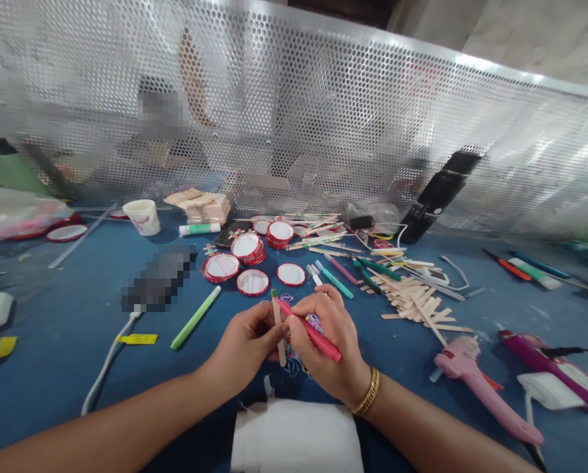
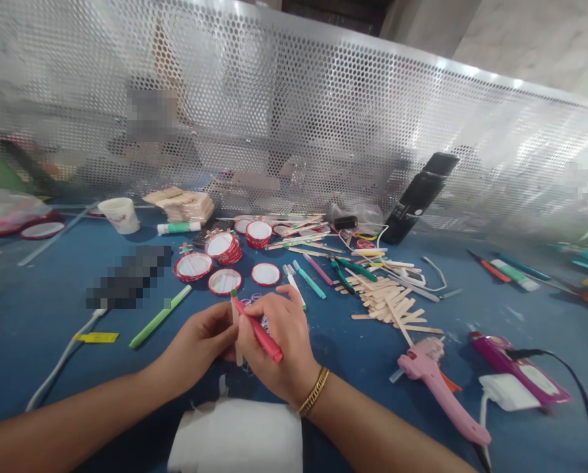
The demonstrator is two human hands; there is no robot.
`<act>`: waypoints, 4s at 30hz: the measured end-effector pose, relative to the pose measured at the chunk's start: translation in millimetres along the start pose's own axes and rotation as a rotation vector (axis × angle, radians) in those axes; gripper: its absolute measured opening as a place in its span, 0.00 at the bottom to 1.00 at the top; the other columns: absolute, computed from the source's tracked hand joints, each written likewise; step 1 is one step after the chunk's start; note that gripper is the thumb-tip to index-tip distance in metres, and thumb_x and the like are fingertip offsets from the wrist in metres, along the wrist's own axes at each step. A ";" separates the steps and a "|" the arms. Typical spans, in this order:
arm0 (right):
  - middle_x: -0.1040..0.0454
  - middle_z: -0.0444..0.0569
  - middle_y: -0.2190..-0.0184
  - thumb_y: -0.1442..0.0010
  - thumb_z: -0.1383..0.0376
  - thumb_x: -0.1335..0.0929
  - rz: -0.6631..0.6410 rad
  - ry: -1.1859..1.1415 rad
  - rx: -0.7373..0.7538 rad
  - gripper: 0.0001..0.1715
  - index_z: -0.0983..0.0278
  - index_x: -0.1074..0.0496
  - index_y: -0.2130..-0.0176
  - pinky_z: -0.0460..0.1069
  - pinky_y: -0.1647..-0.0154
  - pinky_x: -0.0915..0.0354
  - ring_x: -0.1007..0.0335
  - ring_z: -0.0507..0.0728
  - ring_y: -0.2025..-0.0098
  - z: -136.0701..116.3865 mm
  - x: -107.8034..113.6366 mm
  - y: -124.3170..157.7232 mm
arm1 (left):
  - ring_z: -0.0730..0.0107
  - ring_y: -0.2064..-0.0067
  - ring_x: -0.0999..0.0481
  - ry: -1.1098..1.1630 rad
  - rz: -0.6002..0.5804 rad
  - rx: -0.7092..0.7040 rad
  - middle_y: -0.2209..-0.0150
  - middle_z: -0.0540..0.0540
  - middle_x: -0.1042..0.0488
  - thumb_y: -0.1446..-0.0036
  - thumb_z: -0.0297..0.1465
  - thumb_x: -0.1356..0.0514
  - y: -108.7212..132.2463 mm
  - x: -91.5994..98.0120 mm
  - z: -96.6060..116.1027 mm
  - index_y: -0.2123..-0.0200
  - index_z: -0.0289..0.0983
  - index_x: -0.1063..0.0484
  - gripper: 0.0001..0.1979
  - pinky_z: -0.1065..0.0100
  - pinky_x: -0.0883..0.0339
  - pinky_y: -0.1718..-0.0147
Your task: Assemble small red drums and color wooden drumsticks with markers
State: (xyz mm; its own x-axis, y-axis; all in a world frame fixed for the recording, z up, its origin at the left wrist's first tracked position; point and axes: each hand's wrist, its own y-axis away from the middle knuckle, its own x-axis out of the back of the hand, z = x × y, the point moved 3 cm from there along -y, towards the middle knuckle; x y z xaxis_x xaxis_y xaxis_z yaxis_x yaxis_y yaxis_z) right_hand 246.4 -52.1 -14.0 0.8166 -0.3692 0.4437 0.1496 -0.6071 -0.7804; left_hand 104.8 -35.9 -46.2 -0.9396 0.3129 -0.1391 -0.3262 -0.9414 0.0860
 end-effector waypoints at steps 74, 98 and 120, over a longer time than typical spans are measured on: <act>0.26 0.39 0.73 0.40 0.70 0.34 -0.017 0.011 -0.024 0.04 0.60 0.33 0.66 0.58 0.42 0.45 0.28 0.51 0.71 -3.6 -2.2 1.7 | 0.75 0.75 0.34 0.016 -0.009 -0.023 0.76 0.52 0.31 0.54 0.50 0.31 -2.7 1.6 -4.8 0.71 0.35 0.32 0.25 0.73 0.36 0.77; 0.26 0.40 0.73 0.39 0.70 0.35 0.043 0.054 -0.016 0.05 0.60 0.34 0.66 0.59 0.46 0.40 0.29 0.52 0.71 -0.9 1.4 0.2 | 0.75 0.73 0.33 0.012 0.008 -0.003 0.74 0.51 0.30 0.55 0.51 0.30 -1.8 1.8 -1.3 0.66 0.34 0.28 0.26 0.73 0.34 0.75; 0.27 0.40 0.73 0.39 0.70 0.35 0.009 0.069 -0.044 0.05 0.60 0.34 0.67 0.60 0.46 0.41 0.29 0.52 0.71 -2.6 1.0 -0.5 | 0.74 0.74 0.33 -0.005 0.021 -0.032 0.75 0.51 0.30 0.53 0.48 0.31 -0.5 1.9 0.5 0.68 0.34 0.28 0.23 0.73 0.36 0.77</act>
State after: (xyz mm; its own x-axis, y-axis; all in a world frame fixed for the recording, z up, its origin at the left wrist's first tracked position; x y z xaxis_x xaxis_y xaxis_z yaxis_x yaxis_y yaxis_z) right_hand 245.7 -54.0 -12.0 0.7769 -0.4217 0.4675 0.1168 -0.6331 -0.7652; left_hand 103.0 -34.7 -46.0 -0.9465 0.2939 -0.1329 -0.3034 -0.9511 0.0574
